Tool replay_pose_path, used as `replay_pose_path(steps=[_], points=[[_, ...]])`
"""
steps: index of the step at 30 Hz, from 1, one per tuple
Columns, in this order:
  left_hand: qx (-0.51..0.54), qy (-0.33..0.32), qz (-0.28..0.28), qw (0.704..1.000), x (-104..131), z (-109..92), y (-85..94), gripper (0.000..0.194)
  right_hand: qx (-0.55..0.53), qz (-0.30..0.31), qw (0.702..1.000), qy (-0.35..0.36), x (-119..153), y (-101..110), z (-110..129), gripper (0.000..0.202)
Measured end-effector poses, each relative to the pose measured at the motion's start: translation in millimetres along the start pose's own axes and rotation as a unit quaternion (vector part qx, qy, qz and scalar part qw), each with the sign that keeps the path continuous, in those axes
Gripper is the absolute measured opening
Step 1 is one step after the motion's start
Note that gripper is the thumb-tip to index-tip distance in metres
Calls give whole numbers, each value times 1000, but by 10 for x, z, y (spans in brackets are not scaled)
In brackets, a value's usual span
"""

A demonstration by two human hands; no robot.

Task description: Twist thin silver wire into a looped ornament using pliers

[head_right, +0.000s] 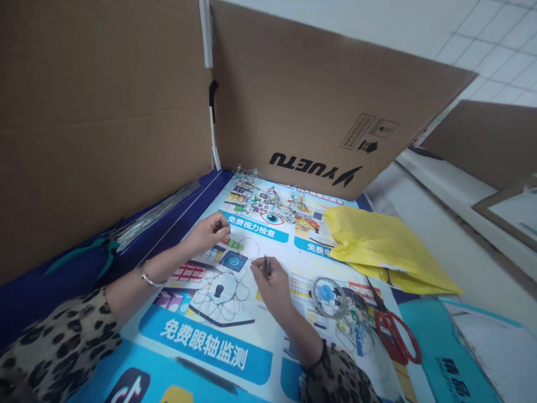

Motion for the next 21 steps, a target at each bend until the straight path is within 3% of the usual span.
replay_pose_path(steps=[2, 4, 11, 17, 21], points=[[31, 1, 1, 1000, 44, -101, -23, 4, -49, -17, 996, -71, -75, -48, 47, 26], [43, 2, -3, 999, 88, -185, -38, 5, -98, -11, 990, -97, -143, -118, 116, 31], [84, -16, 9, 996, 162, -263, -100, 5, -206, 27, 972, -114, -205, -304, 196, 32], [120, -1, 39, 992, 192, -263, -143, 8, -202, 10, 971, -127, -197, -240, 205, 25], [167, 11, 83, 982, 227, -307, -157, 22, -198, 20, 973, -120, -187, -214, 200, 23]])
Point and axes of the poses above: each hand's wrist, its own x-axis away from the middle knuckle, its own y-axis out of the back of the hand, z = x × y, the point moved 2 cm from there along -x, towards the middle knuckle, and after that the axes turned 8 degrees about -z, right-handed, at the moved point
